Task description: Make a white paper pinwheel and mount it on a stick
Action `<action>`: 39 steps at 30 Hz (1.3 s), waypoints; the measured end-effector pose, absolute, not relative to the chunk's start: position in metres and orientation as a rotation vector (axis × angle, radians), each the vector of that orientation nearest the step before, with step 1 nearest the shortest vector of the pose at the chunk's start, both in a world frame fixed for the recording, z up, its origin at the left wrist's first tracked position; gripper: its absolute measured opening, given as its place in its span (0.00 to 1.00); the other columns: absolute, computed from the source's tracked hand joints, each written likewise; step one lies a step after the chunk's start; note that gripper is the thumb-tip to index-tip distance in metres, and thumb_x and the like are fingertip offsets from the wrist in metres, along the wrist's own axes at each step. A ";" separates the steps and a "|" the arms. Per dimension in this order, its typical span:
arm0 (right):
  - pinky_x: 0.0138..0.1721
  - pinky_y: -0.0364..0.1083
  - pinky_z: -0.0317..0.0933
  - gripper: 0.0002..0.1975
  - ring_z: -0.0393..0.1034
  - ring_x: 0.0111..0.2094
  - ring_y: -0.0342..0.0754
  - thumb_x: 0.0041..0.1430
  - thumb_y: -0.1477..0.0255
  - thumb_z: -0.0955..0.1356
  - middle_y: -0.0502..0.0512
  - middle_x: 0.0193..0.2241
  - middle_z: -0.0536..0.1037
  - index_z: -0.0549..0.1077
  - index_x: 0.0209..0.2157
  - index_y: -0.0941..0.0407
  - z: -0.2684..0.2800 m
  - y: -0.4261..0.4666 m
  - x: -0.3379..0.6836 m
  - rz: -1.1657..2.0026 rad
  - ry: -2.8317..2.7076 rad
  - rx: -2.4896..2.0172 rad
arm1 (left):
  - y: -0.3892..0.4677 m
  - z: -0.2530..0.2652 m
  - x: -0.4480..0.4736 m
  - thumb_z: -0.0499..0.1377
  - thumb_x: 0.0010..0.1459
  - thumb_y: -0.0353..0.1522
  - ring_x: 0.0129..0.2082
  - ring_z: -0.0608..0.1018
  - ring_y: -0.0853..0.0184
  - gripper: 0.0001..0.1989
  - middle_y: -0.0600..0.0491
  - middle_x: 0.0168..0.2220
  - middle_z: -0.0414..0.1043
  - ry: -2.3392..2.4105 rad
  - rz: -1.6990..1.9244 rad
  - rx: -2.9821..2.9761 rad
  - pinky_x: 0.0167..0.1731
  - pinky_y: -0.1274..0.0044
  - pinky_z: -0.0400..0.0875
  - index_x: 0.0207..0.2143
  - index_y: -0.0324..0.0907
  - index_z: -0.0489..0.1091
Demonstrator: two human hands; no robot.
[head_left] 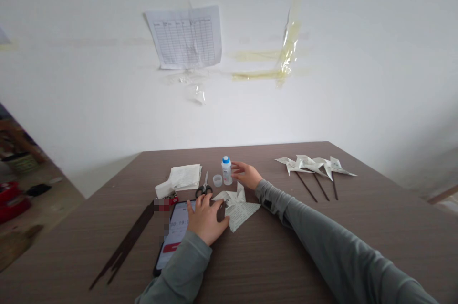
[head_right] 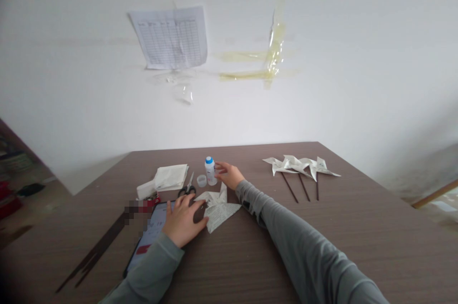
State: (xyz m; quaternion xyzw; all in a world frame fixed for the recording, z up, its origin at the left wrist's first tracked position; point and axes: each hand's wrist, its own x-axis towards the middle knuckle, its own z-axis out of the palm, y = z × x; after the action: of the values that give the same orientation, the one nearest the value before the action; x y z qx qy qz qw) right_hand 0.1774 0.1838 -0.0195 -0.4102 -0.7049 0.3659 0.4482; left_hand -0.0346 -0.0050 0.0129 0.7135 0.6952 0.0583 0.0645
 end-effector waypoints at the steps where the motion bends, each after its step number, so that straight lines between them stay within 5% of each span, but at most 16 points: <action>1: 0.63 0.64 0.91 0.27 0.97 0.52 0.63 0.60 0.77 0.87 0.58 0.52 0.98 0.94 0.60 0.47 -0.021 0.183 0.181 0.881 -1.748 -1.012 | -0.005 0.013 -0.035 0.70 0.74 0.46 0.90 0.70 0.31 0.32 0.41 0.88 0.75 2.099 0.184 2.157 0.90 0.26 0.54 0.78 0.59 0.87; 8: 0.71 0.64 0.85 0.21 0.94 0.58 0.62 0.64 0.77 0.83 0.58 0.53 0.97 0.93 0.57 0.48 -0.032 0.150 0.214 0.699 -1.815 -0.960 | -0.004 0.008 -0.032 0.69 0.77 0.45 0.88 0.73 0.35 0.28 0.43 0.86 0.79 2.119 0.209 2.171 0.90 0.31 0.58 0.76 0.61 0.89; 14: 0.68 0.64 0.84 0.18 0.91 0.60 0.65 0.71 0.77 0.80 0.60 0.55 0.95 0.93 0.57 0.45 -0.040 0.110 0.242 0.376 -2.032 -0.894 | -0.004 0.001 -0.026 0.68 0.81 0.46 0.87 0.74 0.34 0.25 0.42 0.84 0.80 2.118 0.259 2.197 0.90 0.32 0.61 0.74 0.58 0.90; 20: 0.70 0.65 0.82 0.16 0.92 0.47 0.60 0.81 0.71 0.73 0.56 0.47 0.96 0.93 0.58 0.42 -0.039 0.072 0.258 0.329 -2.260 -0.762 | -0.007 -0.006 -0.017 0.66 0.84 0.46 0.86 0.75 0.33 0.25 0.39 0.83 0.81 2.116 0.269 2.244 0.89 0.31 0.63 0.75 0.55 0.89; 32: 0.76 0.68 0.76 0.05 0.92 0.53 0.63 0.75 0.67 0.85 0.58 0.49 0.96 0.96 0.50 0.44 -0.037 0.042 0.258 0.209 -2.422 -0.952 | -0.008 -0.009 -0.013 0.71 0.81 0.45 0.85 0.78 0.36 0.21 0.42 0.81 0.83 2.067 0.388 2.247 0.88 0.34 0.68 0.70 0.57 0.92; 39: 0.78 0.71 0.74 0.13 0.90 0.56 0.67 0.68 0.60 0.89 0.57 0.51 0.95 0.94 0.50 0.45 -0.032 0.032 0.248 0.117 -2.445 -1.138 | -0.009 -0.011 -0.015 0.72 0.78 0.43 0.85 0.77 0.34 0.23 0.41 0.82 0.82 2.055 0.380 2.265 0.88 0.34 0.67 0.71 0.56 0.92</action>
State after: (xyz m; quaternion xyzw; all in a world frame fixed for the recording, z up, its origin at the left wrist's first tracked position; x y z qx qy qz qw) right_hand 0.2483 0.0324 -0.0319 -0.4113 -0.8837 0.0424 0.2194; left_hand -0.0149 -0.0088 -0.0106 0.7347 0.6664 0.1231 0.0299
